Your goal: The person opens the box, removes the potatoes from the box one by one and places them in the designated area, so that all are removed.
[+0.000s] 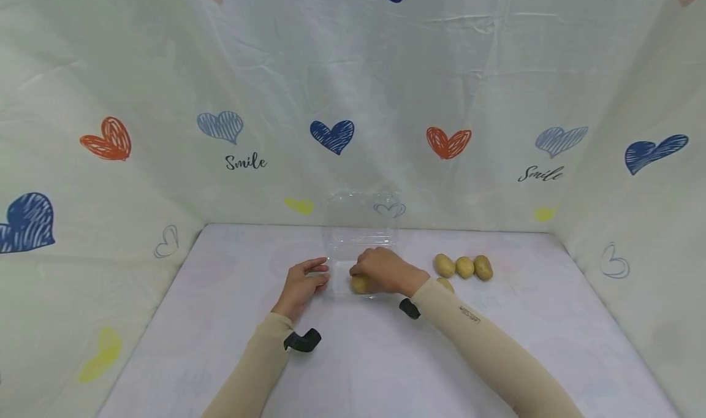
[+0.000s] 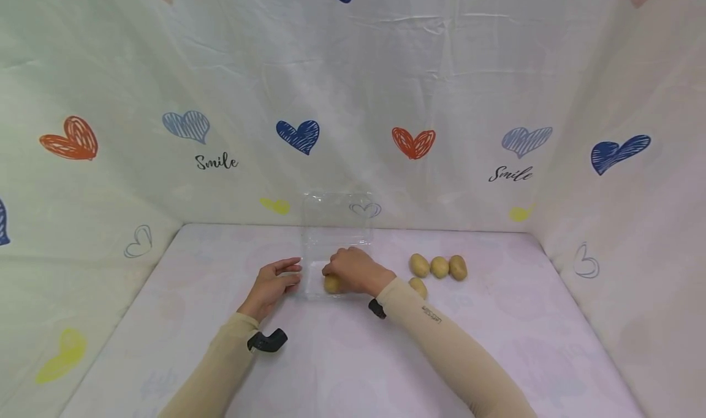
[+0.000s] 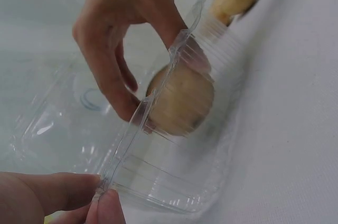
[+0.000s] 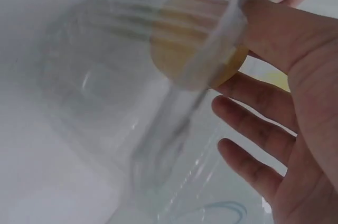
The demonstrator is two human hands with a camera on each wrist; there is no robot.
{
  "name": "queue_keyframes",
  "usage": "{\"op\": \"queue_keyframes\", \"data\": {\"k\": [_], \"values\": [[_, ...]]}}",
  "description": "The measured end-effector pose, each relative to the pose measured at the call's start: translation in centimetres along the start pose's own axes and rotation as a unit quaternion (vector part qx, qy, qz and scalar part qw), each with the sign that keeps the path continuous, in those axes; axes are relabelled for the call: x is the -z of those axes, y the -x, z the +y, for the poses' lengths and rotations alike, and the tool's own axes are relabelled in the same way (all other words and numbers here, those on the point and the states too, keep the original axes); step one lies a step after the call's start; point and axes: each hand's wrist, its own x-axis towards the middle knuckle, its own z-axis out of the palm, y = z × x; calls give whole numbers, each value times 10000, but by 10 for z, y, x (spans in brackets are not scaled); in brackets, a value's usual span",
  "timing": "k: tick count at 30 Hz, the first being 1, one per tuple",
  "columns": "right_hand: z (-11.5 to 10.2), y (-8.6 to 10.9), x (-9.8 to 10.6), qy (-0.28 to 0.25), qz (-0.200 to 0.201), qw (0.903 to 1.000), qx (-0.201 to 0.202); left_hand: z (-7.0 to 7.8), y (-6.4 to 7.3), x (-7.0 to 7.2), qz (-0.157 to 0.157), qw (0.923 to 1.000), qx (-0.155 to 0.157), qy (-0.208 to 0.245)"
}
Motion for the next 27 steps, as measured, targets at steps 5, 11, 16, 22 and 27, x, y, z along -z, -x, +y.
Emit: {"op": "queue_keyframes", "data": {"k": [5,11,16,22,27], "values": [[6,13,6,60,254,9996,-84,-1,-1,0,26,10000,2,14],[11,30,15,179,465,9987,-97,-1,-1,0,-8,9999,-56,92],[14,46,22,475,805,9956,-3,-2,-1,0,-18,10000,-25,87],[18,68,29,474,1220,9914,-34,0,1,1,-42,10000,-31,63],[24,86,32,695,1497,9862,-153,1,1,0,-25,10000,-4,37]]}}
